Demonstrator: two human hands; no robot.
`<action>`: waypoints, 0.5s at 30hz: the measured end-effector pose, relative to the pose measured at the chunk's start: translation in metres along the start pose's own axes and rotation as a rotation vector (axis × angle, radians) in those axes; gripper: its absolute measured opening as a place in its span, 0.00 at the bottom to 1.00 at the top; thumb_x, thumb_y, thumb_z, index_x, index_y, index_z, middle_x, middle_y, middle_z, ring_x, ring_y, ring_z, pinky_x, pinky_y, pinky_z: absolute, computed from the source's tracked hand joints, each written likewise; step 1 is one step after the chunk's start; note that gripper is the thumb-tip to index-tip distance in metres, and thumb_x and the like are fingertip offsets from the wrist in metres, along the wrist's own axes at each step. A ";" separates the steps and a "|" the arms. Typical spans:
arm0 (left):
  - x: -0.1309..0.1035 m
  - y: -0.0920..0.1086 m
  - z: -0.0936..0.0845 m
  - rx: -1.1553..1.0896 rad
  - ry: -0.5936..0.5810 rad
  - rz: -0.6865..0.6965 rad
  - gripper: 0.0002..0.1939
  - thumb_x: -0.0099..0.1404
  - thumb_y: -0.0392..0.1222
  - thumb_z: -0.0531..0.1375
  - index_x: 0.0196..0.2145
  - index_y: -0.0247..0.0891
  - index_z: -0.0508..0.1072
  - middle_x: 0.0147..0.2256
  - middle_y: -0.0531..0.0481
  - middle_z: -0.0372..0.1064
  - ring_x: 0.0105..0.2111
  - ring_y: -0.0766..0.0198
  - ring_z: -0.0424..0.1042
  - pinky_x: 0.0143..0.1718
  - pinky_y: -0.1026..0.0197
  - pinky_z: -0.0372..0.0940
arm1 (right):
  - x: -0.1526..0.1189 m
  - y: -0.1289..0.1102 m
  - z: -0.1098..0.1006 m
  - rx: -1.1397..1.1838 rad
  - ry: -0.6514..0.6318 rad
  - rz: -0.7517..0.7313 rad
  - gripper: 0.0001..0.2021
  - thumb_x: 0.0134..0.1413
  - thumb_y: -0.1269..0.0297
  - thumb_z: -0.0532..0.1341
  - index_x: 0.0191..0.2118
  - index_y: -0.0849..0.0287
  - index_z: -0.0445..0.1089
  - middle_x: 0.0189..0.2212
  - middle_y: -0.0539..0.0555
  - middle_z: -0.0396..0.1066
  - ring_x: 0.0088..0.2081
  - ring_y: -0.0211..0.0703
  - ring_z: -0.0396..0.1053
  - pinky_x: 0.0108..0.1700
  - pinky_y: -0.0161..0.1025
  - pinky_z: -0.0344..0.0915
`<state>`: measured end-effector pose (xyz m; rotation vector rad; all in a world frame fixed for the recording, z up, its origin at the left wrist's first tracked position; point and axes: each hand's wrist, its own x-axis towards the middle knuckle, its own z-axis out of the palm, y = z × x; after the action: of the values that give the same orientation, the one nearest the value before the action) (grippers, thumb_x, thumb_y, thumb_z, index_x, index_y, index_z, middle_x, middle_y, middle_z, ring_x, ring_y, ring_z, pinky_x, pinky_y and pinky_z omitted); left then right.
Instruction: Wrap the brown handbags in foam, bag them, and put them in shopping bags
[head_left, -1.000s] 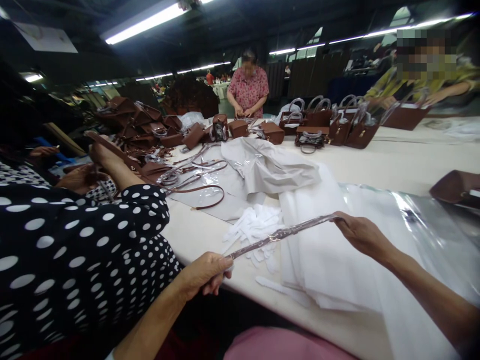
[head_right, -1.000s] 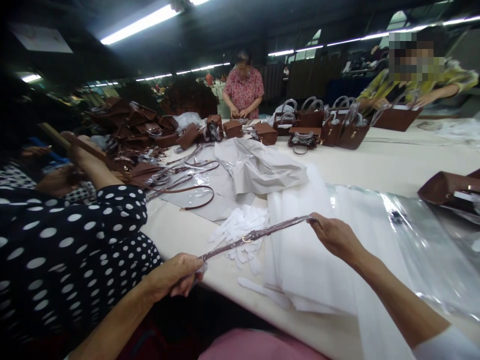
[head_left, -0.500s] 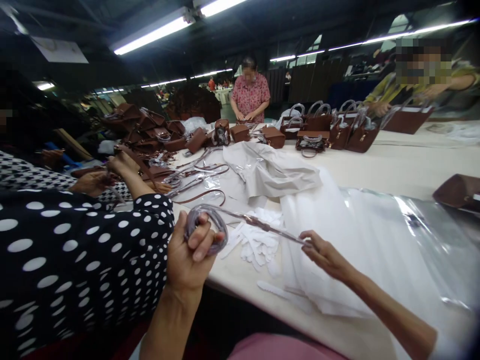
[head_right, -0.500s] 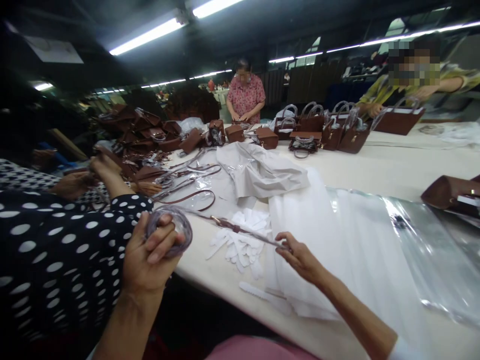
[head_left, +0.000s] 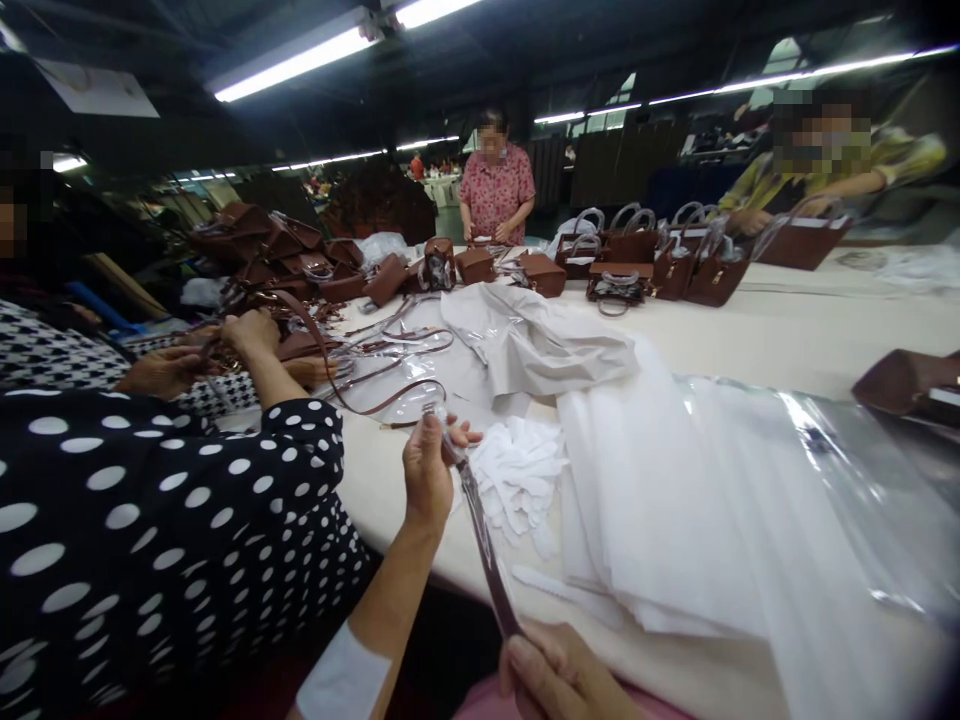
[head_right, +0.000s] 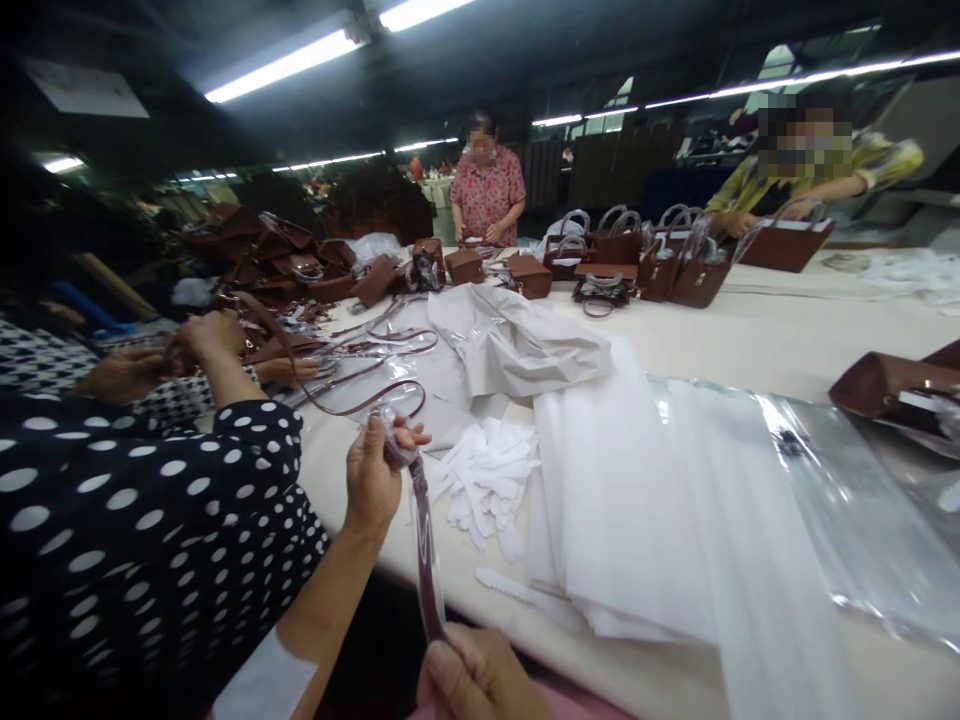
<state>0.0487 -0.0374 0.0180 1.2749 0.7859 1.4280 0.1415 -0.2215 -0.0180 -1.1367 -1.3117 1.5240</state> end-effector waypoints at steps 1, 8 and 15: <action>-0.005 -0.007 -0.001 0.141 -0.083 0.027 0.18 0.66 0.52 0.45 0.30 0.36 0.64 0.25 0.55 0.66 0.29 0.67 0.72 0.45 0.59 0.62 | 0.003 -0.005 0.004 0.079 -0.033 0.014 0.29 0.54 0.39 0.44 0.24 0.61 0.64 0.15 0.48 0.54 0.20 0.31 0.53 0.23 0.30 0.50; -0.057 -0.036 -0.016 0.491 -0.492 0.039 0.20 0.66 0.53 0.45 0.27 0.36 0.64 0.19 0.53 0.63 0.20 0.68 0.62 0.25 0.65 0.56 | 0.020 -0.043 -0.011 1.074 -0.016 0.136 0.15 0.56 0.51 0.53 0.29 0.59 0.61 0.09 0.40 0.49 0.07 0.27 0.43 0.08 0.25 0.43; -0.097 -0.031 -0.030 0.618 -0.664 0.053 0.13 0.63 0.47 0.51 0.26 0.37 0.59 0.21 0.56 0.55 0.21 0.70 0.54 0.24 0.65 0.49 | 0.041 -0.034 -0.045 1.507 0.052 0.070 0.06 0.51 0.69 0.61 0.31 0.62 0.62 0.13 0.38 0.53 0.09 0.23 0.49 0.07 0.20 0.43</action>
<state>0.0202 -0.1168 -0.0466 2.1017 0.7448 0.7080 0.1749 -0.1658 0.0083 -0.1912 0.1348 1.8519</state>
